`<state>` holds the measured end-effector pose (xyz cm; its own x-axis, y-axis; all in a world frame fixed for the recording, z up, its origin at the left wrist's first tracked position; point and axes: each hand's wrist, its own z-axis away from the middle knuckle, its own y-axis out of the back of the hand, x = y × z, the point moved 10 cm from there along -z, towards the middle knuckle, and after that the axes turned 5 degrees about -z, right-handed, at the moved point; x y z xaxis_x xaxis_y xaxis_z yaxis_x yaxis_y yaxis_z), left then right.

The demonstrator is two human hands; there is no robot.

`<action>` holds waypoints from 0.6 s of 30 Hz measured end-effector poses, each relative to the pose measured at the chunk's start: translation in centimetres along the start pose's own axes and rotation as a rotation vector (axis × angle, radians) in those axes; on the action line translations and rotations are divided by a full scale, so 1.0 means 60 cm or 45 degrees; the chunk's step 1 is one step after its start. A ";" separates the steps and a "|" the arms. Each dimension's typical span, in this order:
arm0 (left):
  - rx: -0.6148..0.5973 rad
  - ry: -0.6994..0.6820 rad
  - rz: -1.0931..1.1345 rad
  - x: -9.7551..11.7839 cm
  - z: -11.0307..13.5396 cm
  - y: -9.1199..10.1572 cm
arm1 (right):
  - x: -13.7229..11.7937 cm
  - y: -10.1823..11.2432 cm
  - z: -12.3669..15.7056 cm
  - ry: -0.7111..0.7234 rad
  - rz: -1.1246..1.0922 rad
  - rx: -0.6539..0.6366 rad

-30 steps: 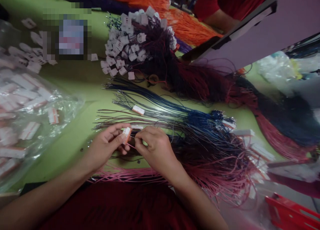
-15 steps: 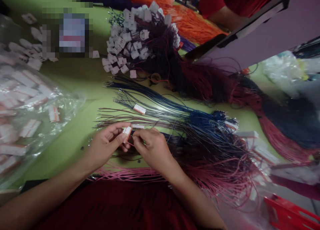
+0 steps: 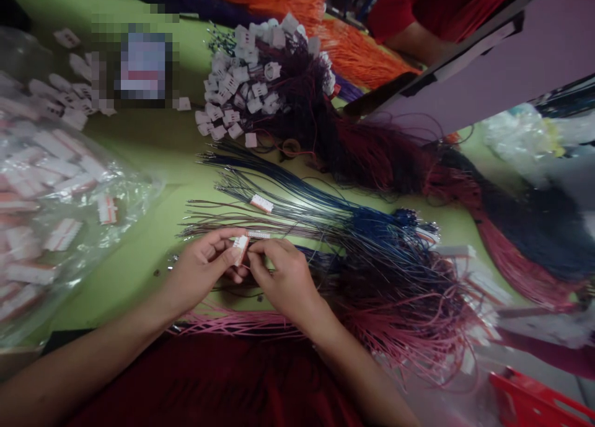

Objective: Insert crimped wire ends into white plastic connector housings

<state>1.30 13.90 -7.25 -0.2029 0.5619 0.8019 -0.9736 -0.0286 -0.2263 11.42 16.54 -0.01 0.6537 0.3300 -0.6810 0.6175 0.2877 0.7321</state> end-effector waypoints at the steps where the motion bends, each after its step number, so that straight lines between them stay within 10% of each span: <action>1: 0.008 0.007 0.015 -0.001 0.000 0.001 | 0.004 0.003 0.000 -0.027 -0.033 0.022; 18: 0.048 0.033 0.090 -0.001 0.004 0.004 | 0.022 0.019 -0.034 -0.139 -0.021 -0.049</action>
<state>1.04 13.67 -7.24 -0.2692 0.5788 0.7698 -0.9602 -0.0998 -0.2607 12.08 19.14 -0.03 0.6887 0.2253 -0.6891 0.6128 0.3270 0.7194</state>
